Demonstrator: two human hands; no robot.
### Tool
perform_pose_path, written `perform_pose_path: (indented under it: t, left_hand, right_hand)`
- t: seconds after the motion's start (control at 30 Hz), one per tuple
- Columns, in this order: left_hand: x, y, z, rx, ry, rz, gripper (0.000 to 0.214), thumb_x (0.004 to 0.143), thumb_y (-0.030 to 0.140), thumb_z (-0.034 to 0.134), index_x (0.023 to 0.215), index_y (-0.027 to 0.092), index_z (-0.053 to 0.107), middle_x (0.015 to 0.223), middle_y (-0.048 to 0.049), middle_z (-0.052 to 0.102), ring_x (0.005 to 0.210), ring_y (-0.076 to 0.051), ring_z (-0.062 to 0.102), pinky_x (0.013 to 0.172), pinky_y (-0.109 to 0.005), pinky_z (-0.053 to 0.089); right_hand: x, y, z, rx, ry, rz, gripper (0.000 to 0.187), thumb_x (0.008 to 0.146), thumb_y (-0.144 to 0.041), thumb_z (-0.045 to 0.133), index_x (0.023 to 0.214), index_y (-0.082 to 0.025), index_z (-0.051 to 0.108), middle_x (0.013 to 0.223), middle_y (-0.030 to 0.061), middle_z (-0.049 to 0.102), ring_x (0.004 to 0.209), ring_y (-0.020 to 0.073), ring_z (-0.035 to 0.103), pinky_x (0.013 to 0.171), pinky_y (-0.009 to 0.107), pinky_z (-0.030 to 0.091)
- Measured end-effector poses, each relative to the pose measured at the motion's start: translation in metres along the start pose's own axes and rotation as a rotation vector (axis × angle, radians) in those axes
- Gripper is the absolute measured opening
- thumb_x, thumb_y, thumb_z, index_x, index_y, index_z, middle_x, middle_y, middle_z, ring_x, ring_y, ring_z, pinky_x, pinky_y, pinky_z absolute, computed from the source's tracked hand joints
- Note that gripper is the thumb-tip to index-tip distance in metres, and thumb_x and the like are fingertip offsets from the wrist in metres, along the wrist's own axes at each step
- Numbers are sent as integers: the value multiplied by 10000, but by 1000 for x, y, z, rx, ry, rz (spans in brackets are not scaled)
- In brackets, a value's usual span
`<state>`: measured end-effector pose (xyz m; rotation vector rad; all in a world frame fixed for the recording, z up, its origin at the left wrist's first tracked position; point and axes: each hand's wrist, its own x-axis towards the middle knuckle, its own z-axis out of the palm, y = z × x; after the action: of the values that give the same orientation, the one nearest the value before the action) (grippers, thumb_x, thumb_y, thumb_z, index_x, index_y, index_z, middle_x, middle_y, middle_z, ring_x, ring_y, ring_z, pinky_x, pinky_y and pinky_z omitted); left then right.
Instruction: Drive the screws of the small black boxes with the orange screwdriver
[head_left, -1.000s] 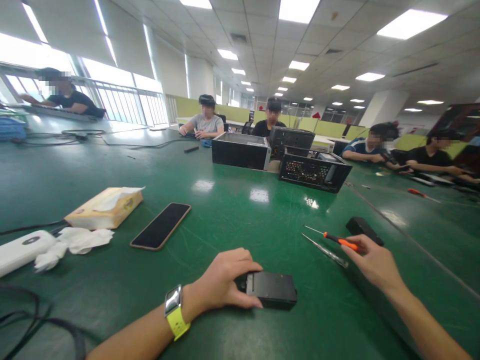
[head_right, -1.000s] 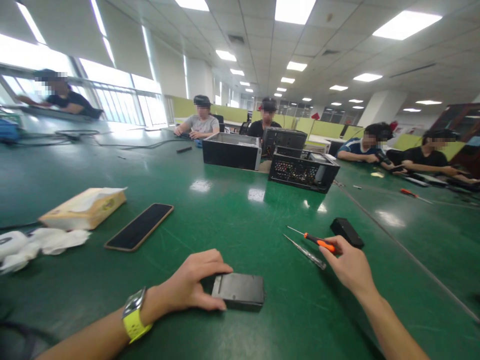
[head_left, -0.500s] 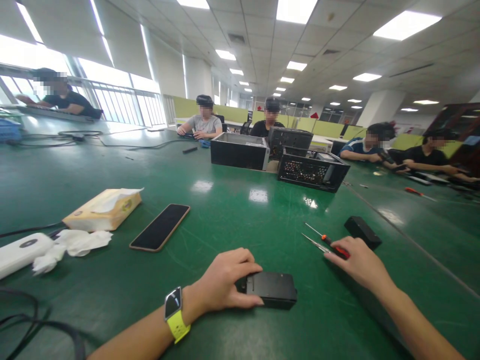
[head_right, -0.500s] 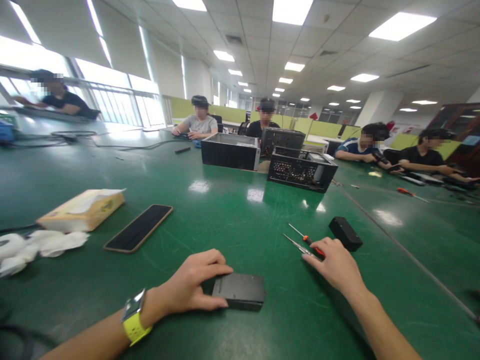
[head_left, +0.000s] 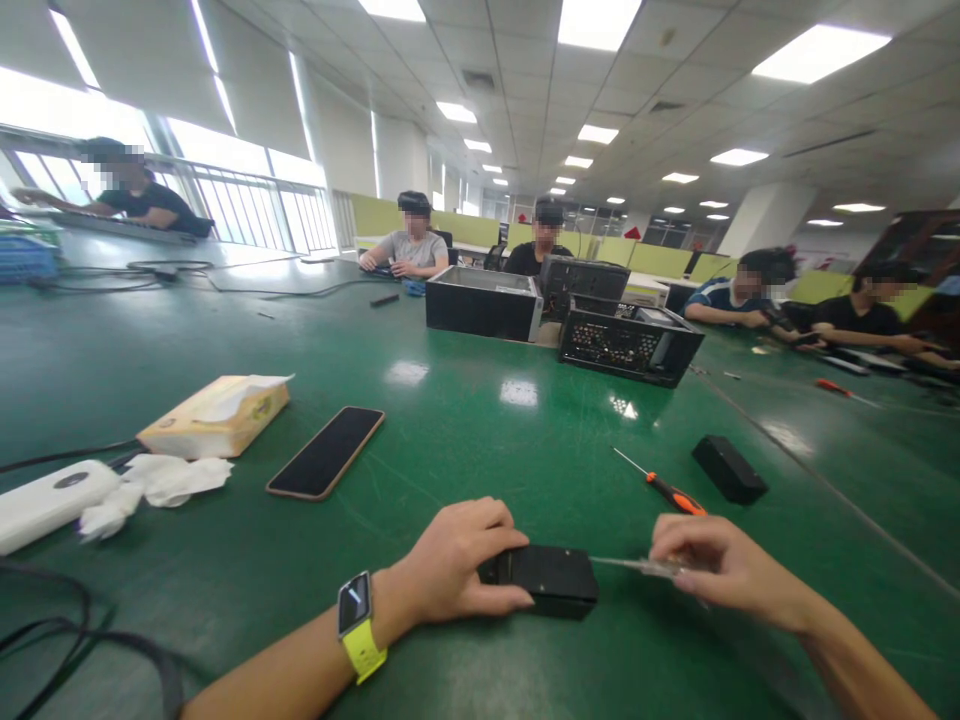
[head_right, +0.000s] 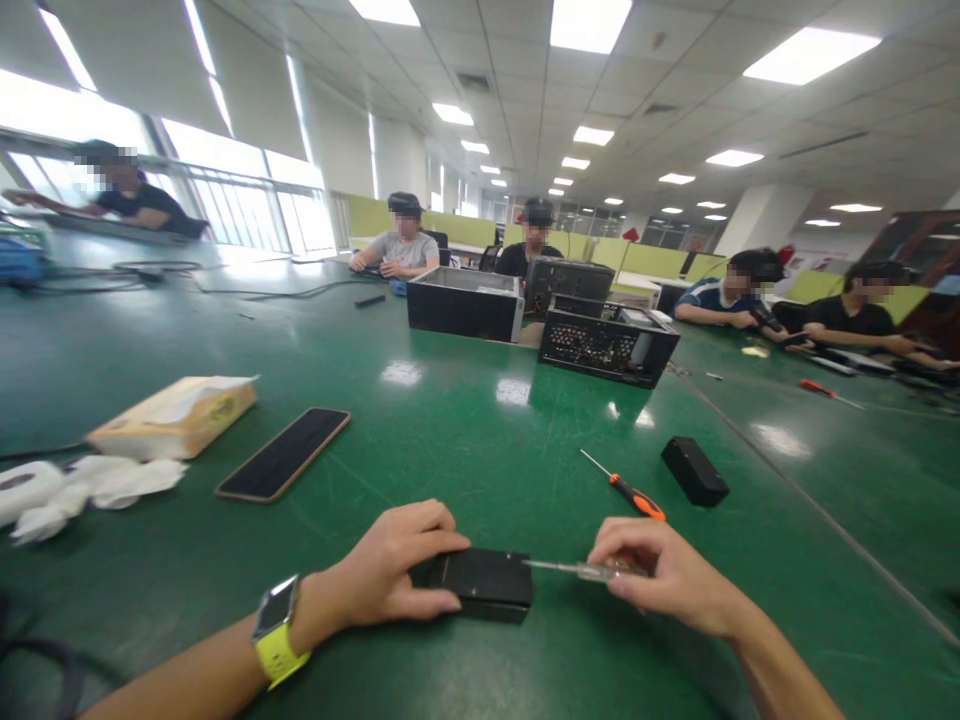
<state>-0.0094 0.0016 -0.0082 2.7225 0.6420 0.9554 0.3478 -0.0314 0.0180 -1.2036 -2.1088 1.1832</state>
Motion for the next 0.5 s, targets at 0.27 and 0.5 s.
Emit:
perform_pose_path:
  t: [0.27, 0.5]
  left_hand:
    - [0, 0, 1, 10, -18, -13, 553, 911, 635, 494, 1055, 141, 699, 890, -94, 640, 765, -200, 592, 662, -294, 479]
    - [-1, -2, 1, -62, -22, -48, 494, 864, 579, 612, 1076, 140, 692, 910, -88, 622, 789, -206, 601, 662, -288, 485]
  right_hand:
    - [4, -24, 15, -40, -105, 54, 263, 854, -429, 662, 932, -189, 734, 864, 27, 550, 715, 143, 481, 630, 269, 362]
    - [13, -17, 29, -212, -48, 34, 162, 859, -333, 651, 903, -189, 711, 847, 21, 577, 728, 152, 521, 659, 274, 392]
